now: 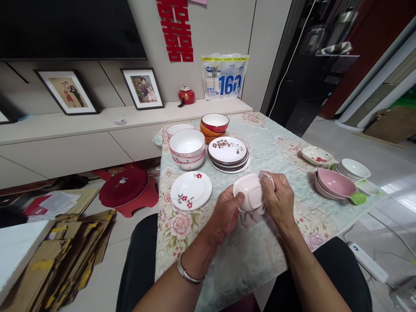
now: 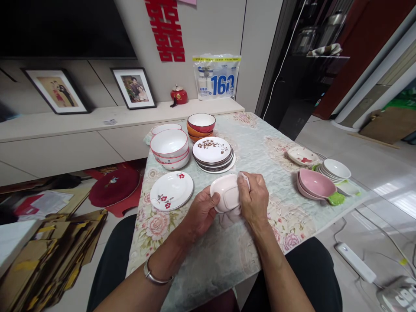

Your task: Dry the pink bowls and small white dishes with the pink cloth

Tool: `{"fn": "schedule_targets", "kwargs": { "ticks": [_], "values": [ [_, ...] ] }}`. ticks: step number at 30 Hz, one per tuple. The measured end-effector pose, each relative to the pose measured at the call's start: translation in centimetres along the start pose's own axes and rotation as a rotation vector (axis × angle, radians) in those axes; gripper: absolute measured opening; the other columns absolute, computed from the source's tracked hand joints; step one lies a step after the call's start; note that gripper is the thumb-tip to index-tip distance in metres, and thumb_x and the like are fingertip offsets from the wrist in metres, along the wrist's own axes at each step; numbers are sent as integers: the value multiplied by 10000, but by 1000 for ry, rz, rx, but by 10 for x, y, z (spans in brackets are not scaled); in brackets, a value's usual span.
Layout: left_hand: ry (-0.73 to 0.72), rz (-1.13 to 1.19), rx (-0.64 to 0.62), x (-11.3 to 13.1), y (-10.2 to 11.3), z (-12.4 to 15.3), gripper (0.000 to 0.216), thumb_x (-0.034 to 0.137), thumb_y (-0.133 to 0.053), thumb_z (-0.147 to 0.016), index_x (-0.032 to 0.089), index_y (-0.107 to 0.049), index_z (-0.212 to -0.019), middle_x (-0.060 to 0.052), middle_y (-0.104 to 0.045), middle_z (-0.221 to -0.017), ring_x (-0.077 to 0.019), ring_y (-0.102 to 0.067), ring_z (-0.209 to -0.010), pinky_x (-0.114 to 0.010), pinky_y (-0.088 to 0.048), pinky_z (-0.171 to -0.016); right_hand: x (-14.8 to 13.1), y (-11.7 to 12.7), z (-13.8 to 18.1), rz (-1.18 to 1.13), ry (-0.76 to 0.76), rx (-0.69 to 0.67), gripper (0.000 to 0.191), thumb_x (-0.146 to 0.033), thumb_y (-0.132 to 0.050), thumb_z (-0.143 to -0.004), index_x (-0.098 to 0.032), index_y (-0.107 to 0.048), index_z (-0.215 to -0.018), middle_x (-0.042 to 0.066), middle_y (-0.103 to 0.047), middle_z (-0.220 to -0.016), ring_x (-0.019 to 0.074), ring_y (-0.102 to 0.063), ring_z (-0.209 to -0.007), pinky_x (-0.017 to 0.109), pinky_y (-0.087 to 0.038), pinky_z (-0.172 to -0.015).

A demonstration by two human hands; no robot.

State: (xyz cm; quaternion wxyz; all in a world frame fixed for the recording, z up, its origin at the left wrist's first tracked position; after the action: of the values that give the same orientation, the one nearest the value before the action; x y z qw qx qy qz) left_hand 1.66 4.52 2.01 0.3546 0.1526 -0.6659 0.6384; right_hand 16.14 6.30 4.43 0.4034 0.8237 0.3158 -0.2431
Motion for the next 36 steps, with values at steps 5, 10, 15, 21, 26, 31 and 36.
{"fn": "schedule_targets", "kwargs": {
  "ticks": [5,10,15,21,26,31,36],
  "values": [
    [-47,-70,0,-3,3,0,514,375,-845,-673,112,-682,-1083,-94,-735,-960,-239,-657,-909,-328,-481,-808,-24,0,5,23,196,6,350,-304,-440,-999,-143,-735,-1096,121,-605,-946,252,-553,-937,435,-461,-851],
    [-70,-217,-14,-6,5,3,480,467,-778,-748,143,-660,-1081,-33,-683,-824,-150,-583,-709,-259,-427,-648,-55,1,12,44,409,-40,210,-192,-548,-935,-165,-741,-1013,107,-611,-925,239,-529,-884,409,-463,-789],
    [-88,-376,-47,-3,-3,9,326,479,-687,-829,162,-635,-887,14,-589,-655,-117,-482,-577,-253,-385,-568,-69,1,17,101,476,-87,169,-178,-589,-900,-163,-739,-975,80,-612,-804,225,-503,-783,398,-425,-702],
    [-92,-428,-85,0,-7,11,281,375,-739,-769,156,-565,-792,20,-535,-716,-114,-444,-668,-245,-377,-633,-44,2,8,-74,307,30,165,-195,-587,-886,-203,-745,-937,79,-639,-917,233,-574,-906,406,-471,-811],
    [-91,-549,-82,-1,-2,8,258,357,-698,-773,161,-530,-771,26,-480,-711,-123,-399,-694,-251,-346,-653,-1,-5,0,-390,-166,11,187,-330,-612,-870,-212,-746,-923,54,-684,-895,216,-628,-864,353,-492,-761],
    [-96,-519,-83,-4,1,7,330,422,-723,-769,171,-510,-741,34,-446,-693,-114,-368,-668,-243,-312,-632,20,-19,2,-891,-747,-86,291,-424,-700,-745,-181,-725,-902,-11,-613,-648,143,-523,-549,269,-420,-512],
    [3,-277,-139,-9,1,7,399,435,-812,-688,169,-546,-823,23,-515,-736,-115,-433,-675,-244,-348,-652,18,-12,-2,-826,-673,-24,243,-408,-700,-705,-170,-714,-752,-17,-606,-635,118,-492,-545,240,-378,-494]
  ]
}}
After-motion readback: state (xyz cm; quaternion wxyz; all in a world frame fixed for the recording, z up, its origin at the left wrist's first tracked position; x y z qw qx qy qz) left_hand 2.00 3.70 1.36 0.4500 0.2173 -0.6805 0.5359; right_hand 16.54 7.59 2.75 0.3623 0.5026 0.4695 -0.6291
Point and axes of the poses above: each hand's wrist, its own z-axis away from the middle knuckle, its own y-axis out of the back of the hand, x = y × z, the point moved 3 cm from there along -z, towards the middle knuckle
